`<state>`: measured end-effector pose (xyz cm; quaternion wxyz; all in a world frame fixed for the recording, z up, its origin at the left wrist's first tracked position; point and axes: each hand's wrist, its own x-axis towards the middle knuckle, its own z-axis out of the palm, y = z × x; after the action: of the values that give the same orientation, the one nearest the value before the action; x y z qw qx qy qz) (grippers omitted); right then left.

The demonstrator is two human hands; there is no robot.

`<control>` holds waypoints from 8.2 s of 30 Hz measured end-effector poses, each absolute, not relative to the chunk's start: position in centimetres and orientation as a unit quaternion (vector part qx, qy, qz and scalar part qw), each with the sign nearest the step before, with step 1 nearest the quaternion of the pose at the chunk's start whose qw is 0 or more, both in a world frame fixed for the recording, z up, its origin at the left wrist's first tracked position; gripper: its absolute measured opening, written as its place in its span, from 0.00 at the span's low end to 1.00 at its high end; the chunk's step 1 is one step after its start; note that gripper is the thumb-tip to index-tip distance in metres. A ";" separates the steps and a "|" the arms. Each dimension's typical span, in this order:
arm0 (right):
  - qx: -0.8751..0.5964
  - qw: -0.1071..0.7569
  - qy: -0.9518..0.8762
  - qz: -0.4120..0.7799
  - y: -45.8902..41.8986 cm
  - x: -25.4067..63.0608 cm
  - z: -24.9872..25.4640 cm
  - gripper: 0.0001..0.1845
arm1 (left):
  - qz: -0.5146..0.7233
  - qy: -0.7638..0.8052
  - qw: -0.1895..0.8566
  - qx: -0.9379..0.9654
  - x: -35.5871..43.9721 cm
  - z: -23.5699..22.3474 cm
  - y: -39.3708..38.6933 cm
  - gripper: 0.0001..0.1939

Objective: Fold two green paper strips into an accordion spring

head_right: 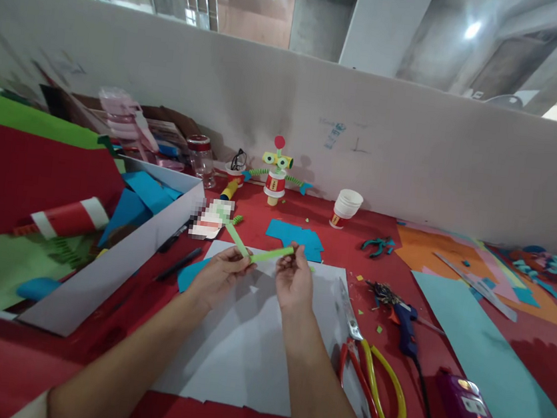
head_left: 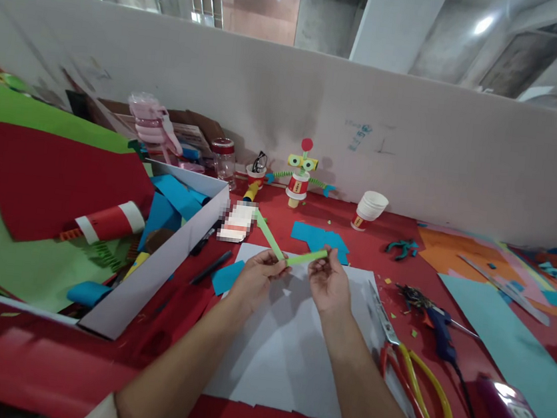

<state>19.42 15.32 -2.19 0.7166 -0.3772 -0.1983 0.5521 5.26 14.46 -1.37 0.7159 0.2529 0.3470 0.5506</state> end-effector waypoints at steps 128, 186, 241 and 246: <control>-0.504 0.578 -0.510 0.390 12.2 15.4 -2.1 0.09 | 0.572 0.373 0.687 0.250 5.2 -1.8 14.6 0.11; -0.527 0.549 -0.619 0.193 10.7 17.1 -1.6 0.06 | 0.437 0.368 0.799 0.187 5.3 -0.8 14.1 0.08; -0.516 0.552 -0.639 0.143 10.7 17.1 -1.7 0.04 | 0.451 0.403 0.763 0.228 5.0 -0.5 14.0 0.11; -0.523 0.559 -0.628 0.138 10.6 16.9 -1.8 0.05 | 0.445 0.391 0.776 0.217 5.1 0.1 13.6 0.11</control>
<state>16.92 10.59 -1.78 0.5586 -0.5233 -0.6285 0.1379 5.07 13.55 0.11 0.7761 0.2167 0.3907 0.4450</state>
